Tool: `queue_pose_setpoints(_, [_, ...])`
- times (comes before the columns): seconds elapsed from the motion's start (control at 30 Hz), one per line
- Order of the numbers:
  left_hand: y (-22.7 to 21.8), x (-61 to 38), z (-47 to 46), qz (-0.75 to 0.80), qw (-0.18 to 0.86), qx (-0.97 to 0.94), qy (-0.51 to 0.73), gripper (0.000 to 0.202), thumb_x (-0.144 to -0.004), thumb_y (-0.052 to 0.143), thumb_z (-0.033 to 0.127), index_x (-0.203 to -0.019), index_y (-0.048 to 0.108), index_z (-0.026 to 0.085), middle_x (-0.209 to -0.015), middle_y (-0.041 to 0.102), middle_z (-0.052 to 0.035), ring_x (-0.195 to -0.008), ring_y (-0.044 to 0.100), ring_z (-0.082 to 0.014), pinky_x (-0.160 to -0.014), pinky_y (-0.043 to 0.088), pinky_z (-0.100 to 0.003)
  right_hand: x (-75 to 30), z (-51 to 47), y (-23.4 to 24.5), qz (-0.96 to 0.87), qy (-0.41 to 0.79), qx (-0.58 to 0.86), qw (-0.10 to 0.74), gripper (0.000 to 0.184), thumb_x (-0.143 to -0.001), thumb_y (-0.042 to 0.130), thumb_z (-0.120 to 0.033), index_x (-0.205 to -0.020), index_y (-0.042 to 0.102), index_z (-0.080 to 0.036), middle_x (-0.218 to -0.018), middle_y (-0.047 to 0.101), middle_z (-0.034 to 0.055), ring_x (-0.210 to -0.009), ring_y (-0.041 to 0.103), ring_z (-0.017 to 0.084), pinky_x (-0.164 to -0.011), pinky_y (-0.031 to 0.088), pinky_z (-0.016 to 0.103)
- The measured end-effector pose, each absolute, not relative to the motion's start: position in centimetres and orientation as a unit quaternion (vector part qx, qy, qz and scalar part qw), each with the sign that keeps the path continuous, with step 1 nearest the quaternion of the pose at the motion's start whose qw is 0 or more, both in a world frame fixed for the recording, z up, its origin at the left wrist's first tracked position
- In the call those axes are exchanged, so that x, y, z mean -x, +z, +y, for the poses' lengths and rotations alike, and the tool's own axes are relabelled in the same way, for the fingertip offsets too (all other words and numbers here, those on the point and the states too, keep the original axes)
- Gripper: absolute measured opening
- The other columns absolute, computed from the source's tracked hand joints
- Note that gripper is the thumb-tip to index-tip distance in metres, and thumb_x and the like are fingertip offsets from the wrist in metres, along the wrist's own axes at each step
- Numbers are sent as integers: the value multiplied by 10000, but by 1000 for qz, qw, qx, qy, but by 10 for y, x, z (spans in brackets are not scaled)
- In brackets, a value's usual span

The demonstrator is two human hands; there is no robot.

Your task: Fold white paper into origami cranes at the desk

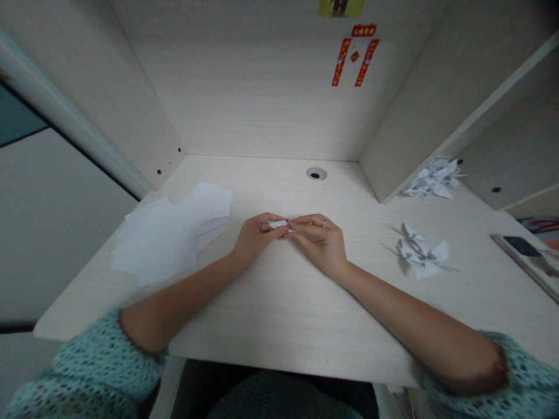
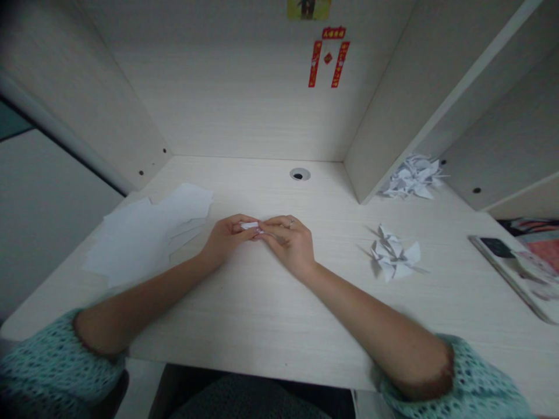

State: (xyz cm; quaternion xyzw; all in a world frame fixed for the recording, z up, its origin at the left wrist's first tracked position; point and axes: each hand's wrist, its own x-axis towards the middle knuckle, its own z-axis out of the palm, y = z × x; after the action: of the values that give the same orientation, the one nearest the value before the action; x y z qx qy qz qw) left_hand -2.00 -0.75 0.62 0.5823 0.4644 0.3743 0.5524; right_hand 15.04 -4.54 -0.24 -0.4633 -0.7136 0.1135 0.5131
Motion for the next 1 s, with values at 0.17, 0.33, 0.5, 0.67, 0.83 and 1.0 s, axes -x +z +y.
queue_pose_setpoints(0.17, [9, 19, -9, 420, 589, -568, 392, 401, -658, 759, 372, -989, 696, 155, -847, 748, -48, -763, 686, -164, -726, 506, -259, -149, -42, -3, -660, 205, 470, 549, 143, -754, 722, -318, -882, 754, -265, -867, 723, 47, -781, 651, 183, -715, 511, 330])
queue_pose_setpoints(0.33, [7, 20, -10, 401, 600, -570, 392, 496, -638, 784, 361, -1079, 673, 164, -887, 748, -47, -800, 681, -171, -751, 503, -271, -150, -36, -5, -593, 315, 478, 566, 190, -702, 757, -344, -855, 759, -232, -819, 711, 56, -704, 616, 163, -647, 472, 302])
queue_pose_setpoints(0.5, [4, 21, -8, 411, 574, -581, 406, 466, -657, 773, 368, -1070, 691, 169, -936, 745, -54, -860, 679, -189, -830, 494, -304, -150, -34, -7, -559, 377, 470, 569, 190, -658, 781, -351, -807, 762, -234, -820, 714, 53, -713, 613, 166, -654, 463, 302])
queue_pose_setpoints(0.67, [3, 21, -8, 417, 563, -588, 404, 470, -659, 767, 384, -1074, 697, 174, -943, 745, -57, -893, 679, -217, -881, 484, -348, -149, -34, -7, -550, 389, 470, 570, 197, -653, 778, -368, -799, 761, -237, -825, 717, 48, -741, 624, 176, -670, 474, 308])
queue_pose_setpoints(0.83, [3, 20, -8, 396, 582, -582, 407, 457, -657, 769, 368, -1065, 699, 174, -990, 738, -61, -940, 677, -224, -911, 477, -352, -149, -34, -7, -548, 382, 483, 567, 154, -716, 728, -358, -803, 758, -234, -808, 733, 42, -745, 635, 179, -693, 474, 314])
queue_pose_setpoints(1.0, [1, 20, -8, 388, 585, -587, 403, 458, -656, 775, 358, -1067, 693, 172, -997, 737, -62, -950, 676, -214, -913, 480, -340, -150, -36, -8, -573, 322, 503, 561, 130, -756, 699, -332, -796, 747, -218, -799, 727, 38, -726, 623, 167, -677, 460, 298])
